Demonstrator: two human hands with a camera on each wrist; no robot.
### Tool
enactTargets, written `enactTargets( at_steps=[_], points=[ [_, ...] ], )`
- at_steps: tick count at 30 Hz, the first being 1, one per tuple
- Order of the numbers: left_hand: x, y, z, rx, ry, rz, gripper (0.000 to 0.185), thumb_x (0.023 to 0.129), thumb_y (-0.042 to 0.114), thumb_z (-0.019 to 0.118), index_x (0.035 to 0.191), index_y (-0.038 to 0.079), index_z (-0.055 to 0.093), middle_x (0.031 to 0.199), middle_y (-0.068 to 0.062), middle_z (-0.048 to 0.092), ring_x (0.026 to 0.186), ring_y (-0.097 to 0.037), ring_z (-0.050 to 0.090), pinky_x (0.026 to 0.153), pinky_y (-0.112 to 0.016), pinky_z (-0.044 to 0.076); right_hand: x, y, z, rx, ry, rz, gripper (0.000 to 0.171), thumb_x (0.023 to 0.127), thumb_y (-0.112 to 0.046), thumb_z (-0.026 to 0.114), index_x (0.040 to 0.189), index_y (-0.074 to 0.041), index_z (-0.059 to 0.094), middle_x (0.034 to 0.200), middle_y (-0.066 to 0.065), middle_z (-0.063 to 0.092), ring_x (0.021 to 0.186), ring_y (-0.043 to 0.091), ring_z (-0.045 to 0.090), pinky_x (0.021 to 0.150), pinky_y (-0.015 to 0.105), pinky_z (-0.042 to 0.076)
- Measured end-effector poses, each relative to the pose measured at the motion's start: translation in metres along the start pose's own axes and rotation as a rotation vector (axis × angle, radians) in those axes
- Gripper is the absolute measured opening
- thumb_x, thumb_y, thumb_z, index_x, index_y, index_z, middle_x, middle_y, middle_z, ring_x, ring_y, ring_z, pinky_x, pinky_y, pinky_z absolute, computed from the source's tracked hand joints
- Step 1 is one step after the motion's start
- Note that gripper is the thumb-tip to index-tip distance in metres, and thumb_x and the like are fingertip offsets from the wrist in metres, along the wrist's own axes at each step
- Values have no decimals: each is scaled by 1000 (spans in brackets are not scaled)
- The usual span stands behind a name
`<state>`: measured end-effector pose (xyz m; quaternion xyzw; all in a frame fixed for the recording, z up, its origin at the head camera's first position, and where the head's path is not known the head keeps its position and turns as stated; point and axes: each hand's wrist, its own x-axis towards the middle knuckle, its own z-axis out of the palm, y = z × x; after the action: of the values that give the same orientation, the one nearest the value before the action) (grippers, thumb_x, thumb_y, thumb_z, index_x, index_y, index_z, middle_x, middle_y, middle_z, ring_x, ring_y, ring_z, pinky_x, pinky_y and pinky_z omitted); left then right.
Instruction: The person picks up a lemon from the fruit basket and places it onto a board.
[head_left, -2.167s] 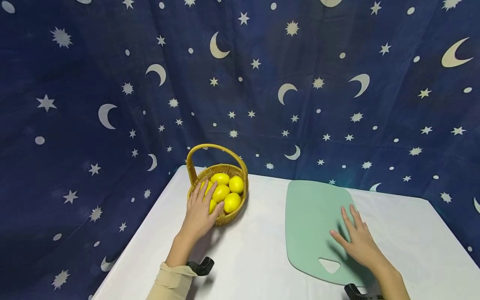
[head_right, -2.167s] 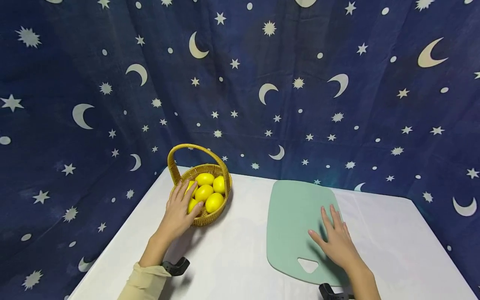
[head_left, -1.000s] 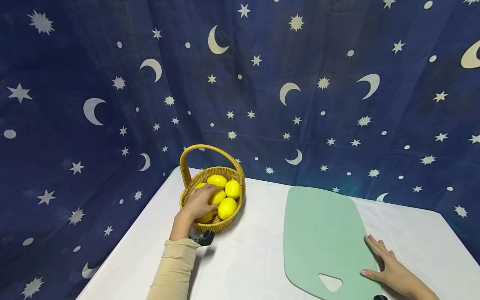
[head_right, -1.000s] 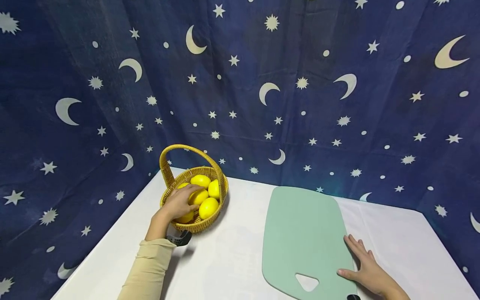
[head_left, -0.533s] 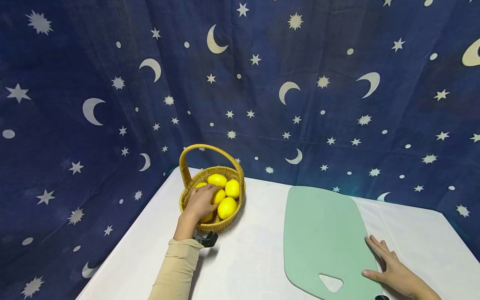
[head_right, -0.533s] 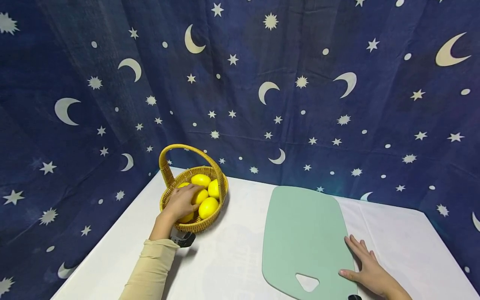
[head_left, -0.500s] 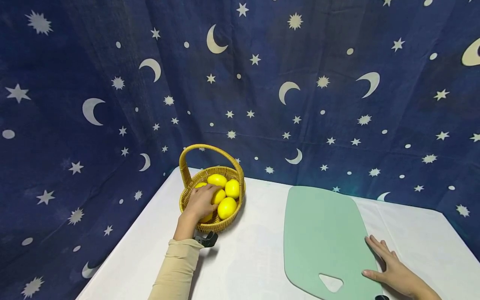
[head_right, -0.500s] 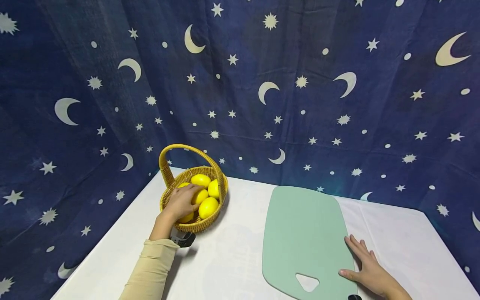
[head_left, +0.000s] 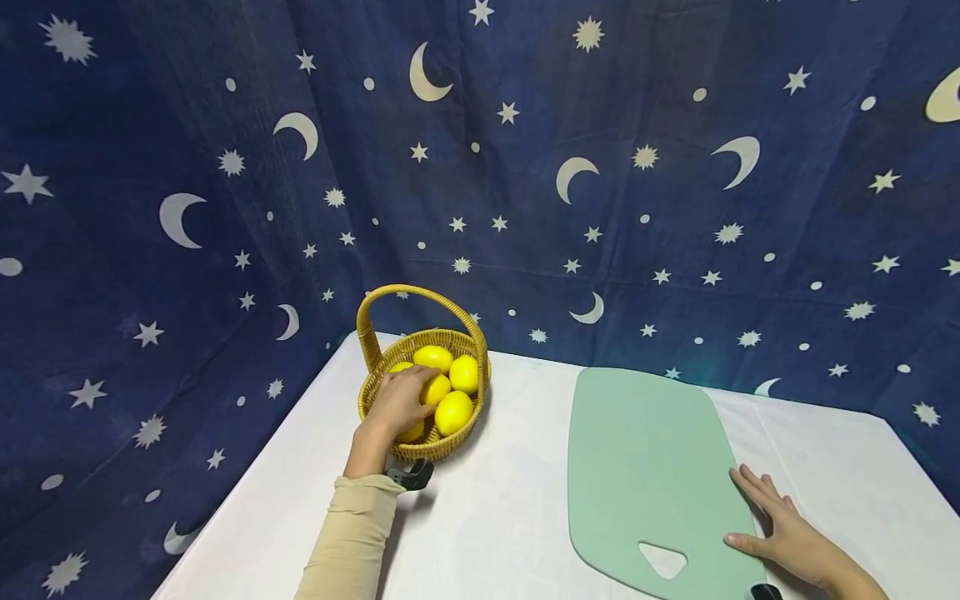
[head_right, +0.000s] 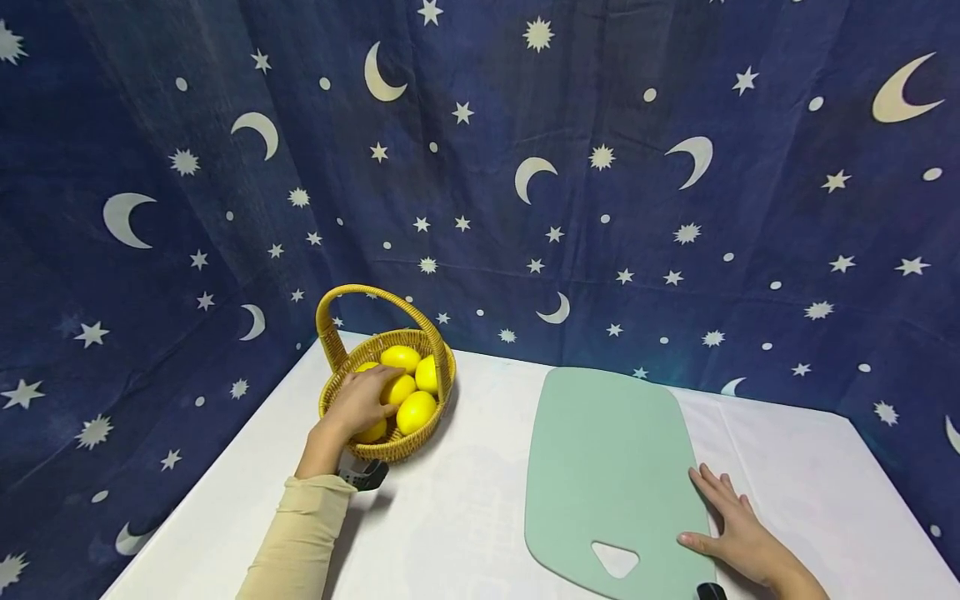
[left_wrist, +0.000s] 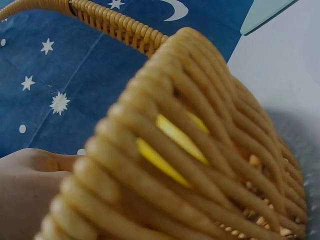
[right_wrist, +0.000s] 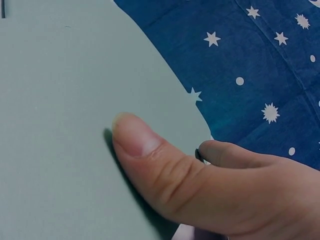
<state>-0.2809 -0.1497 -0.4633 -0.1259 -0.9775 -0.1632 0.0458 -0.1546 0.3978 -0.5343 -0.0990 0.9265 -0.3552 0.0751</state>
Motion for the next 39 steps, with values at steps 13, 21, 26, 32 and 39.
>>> enactTargets(
  at_steps=[13, 21, 26, 32, 39],
  points=[
    [-1, -3, -9, -125, -5, 12, 59, 81, 17, 74, 135, 8, 52, 134, -13, 55, 125, -32, 50, 107, -47, 39, 2, -1, 0, 6, 0, 21, 92, 78, -24, 74, 143, 14, 19, 145, 45, 5, 132, 59, -18, 100, 65, -27],
    [-2, -2, -11, -163, 4, 18, 60, 82, 18, 74, 136, 6, 51, 135, -14, 54, 125, -33, 50, 107, -47, 39, 1, -3, 0, 8, -1, 15, 92, 79, -23, 73, 144, 13, 19, 146, 44, 5, 133, 59, -18, 100, 65, -27],
    [-3, -1, -13, -179, 23, 32, 60, 81, 19, 74, 135, 6, 52, 135, -14, 54, 125, -33, 50, 107, -47, 39, 0, -3, 0, 3, 5, 11, 93, 78, -23, 74, 144, 12, 19, 146, 43, 5, 133, 58, -18, 102, 64, -26],
    [-4, -1, -16, -181, 48, 71, 58, 80, 19, 75, 133, 4, 54, 132, -15, 57, 124, -33, 51, 106, -47, 40, 1, -3, -1, -2, 7, 9, 93, 78, -24, 74, 144, 13, 19, 145, 44, 6, 133, 59, -17, 102, 65, -25],
    [-5, 1, -19, -194, 60, 85, 58, 82, 21, 74, 134, 6, 53, 133, -13, 57, 125, -33, 50, 106, -47, 40, 0, -3, -1, 2, 12, -1, 93, 78, -23, 74, 143, 14, 19, 145, 45, 7, 133, 59, -16, 102, 66, -25]
  ],
)
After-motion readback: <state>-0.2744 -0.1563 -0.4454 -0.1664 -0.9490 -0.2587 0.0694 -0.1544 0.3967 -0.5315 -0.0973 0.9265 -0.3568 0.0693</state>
